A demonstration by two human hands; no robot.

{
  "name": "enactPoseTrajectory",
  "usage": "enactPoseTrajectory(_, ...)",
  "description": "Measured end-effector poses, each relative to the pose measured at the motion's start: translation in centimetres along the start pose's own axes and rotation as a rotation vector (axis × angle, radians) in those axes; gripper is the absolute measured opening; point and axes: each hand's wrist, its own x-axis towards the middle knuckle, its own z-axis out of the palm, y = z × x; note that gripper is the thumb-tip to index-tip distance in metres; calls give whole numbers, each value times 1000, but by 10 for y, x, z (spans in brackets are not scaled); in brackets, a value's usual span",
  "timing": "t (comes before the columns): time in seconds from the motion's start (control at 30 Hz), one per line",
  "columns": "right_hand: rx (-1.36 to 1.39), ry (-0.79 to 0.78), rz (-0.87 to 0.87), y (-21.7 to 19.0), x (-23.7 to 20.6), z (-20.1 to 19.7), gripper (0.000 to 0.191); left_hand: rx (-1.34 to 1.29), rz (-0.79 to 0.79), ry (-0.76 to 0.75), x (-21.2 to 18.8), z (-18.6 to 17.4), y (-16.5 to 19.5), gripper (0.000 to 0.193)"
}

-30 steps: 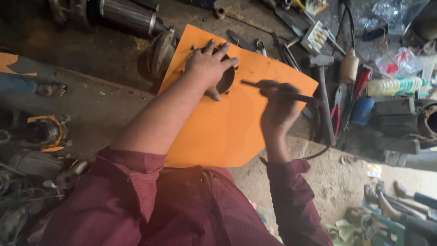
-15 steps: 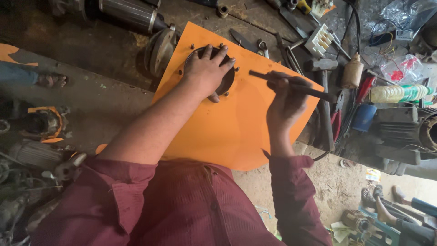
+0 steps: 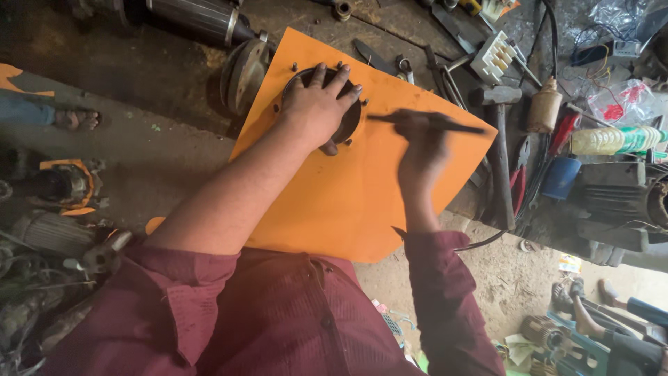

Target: The person holds a round metal hub on an orange sheet of paper and traces around it with a marker, marking the bolt-hole positions. They then place the hub into a cut circular opening in the paper and continue marking around its edge on the workbench.

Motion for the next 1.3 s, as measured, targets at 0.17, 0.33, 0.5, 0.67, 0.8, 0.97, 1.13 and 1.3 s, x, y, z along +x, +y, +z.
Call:
enactPoseTrajectory(0.17,280,23,-15,13,-2,-6,18,-12,9,52,2,3,-2,127)
enactPoseTrajectory(0.33,67,22,24,17,-13,-6,15,30,0,77,2,3,-1,126)
enactPoseTrajectory(0.5,-32,31,-23,4,-28,3,17,18,-7,51,1,4,-1,128)
enactPoseTrajectory(0.67,22,111,-55,-5,-38,9,19,-12,-7,11,3,4,-5,129)
enactPoseTrajectory(0.8,89,55,-57,10,-41,6,18,-6,-15,11,3,5,-6,130)
enactPoseTrajectory(0.97,68,6,-30,35,-42,3,11,29,2,71,3,7,-7,131)
enactPoseTrajectory(1.13,197,142,-85,26,-49,6,10,-3,-11,76,-1,7,-5,128)
enactPoseTrajectory(1.3,36,127,-74,1,-41,9,14,9,-24,31,-3,3,-3,128)
